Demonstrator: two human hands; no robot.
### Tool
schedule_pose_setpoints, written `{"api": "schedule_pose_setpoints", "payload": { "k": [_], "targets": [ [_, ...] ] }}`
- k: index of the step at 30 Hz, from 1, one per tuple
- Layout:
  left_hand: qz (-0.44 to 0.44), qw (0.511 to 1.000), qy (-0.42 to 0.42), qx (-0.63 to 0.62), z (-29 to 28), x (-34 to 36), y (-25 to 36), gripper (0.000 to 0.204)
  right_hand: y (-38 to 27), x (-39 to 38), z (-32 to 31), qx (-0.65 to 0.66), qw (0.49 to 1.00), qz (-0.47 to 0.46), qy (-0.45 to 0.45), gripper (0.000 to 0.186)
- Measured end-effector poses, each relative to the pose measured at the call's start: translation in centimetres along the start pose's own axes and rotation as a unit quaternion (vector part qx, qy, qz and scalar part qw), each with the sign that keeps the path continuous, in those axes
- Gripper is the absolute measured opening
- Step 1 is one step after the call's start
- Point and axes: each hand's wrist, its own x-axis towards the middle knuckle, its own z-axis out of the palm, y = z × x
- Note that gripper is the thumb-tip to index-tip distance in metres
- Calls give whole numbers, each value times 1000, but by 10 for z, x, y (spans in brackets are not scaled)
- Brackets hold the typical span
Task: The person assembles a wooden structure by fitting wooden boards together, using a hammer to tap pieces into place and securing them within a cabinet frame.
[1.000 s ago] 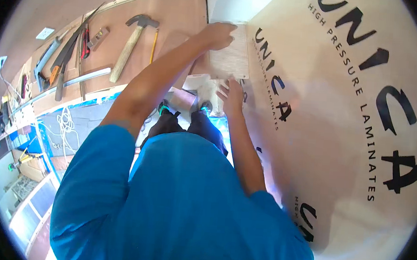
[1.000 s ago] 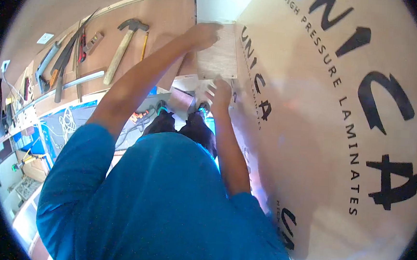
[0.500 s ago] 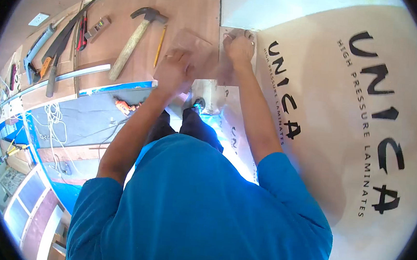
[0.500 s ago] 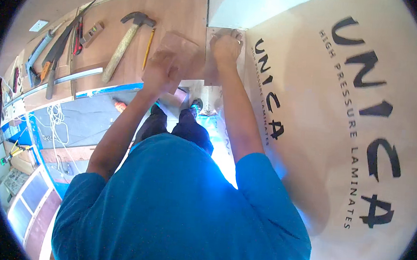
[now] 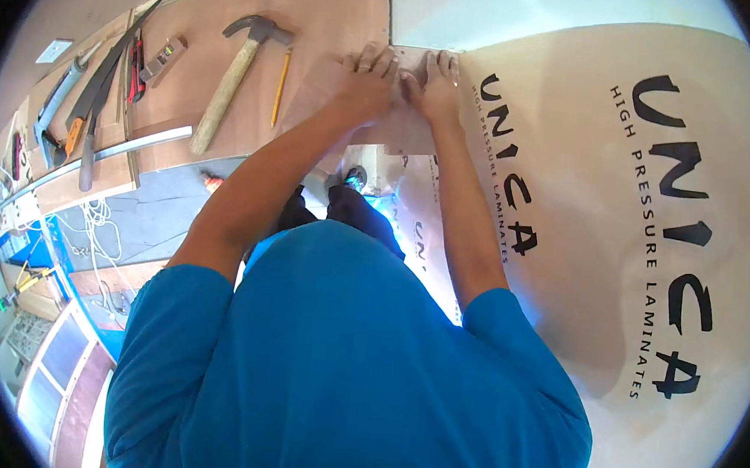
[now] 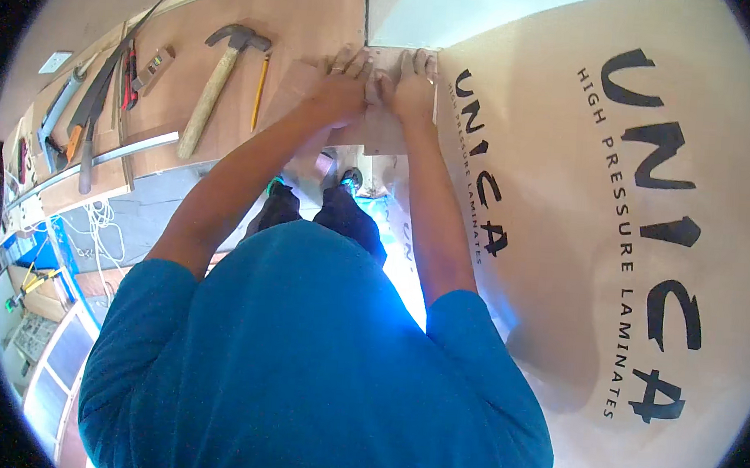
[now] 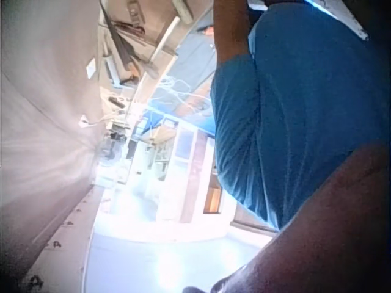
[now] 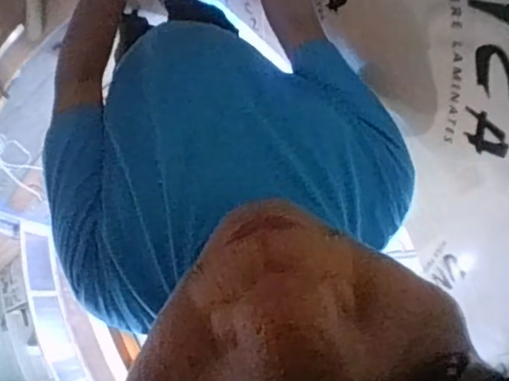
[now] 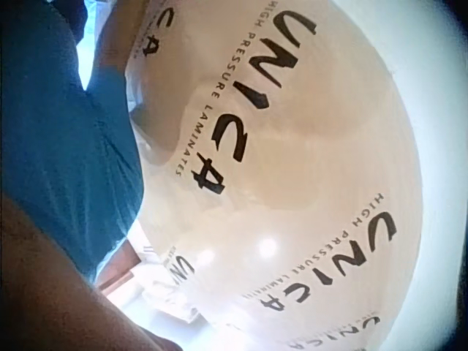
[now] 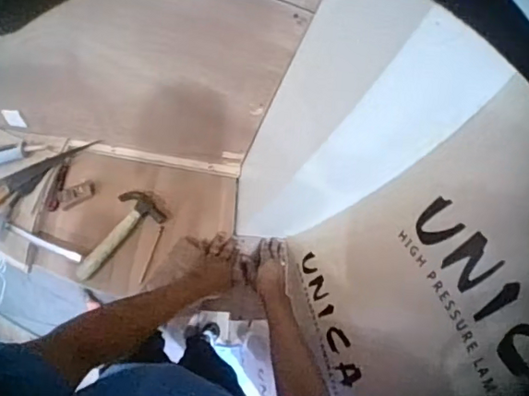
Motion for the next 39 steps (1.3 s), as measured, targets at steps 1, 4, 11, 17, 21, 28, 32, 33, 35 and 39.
{"api": "schedule_pose_setpoints", "payload": {
  "k": [1,4,11,17,21,28,32,33,35,39],
  "targets": [
    [9,1000,5,-6,-2,-2,1,99,5,-4,4,-26,999,-20,42,70],
    [6,998,-41,44,-20,1,5,108,13,-9,16,18,989,-89,113,67],
    [-10,998,-29,60,-14,1,13,117,8,-14,18,0,996,-58,72,75],
    [-9,999,-10,36,-14,-3,14,116,18,-13,27,-21,989,-91,116,77],
    [2,998,16,61,-15,-4,15,115,18,-12,25,-8,986,-104,127,77],
    [2,997,13,73,-14,-1,12,111,12,5,-1,-41,997,-51,-48,82],
    [8,998,16,67,-13,6,5,108,11,16,-21,-53,989,-50,-127,84],
    [8,1000,-5,29,-18,10,7,107,16,21,-21,-53,991,-49,-116,84],
    [16,1000,-15,-4,-25,16,13,105,28,35,-24,-74,974,-78,-201,84],
    [-25,1000,1,14,-13,6,10,95,1,21,-40,-94,970,-37,-222,85]
  ]
}}
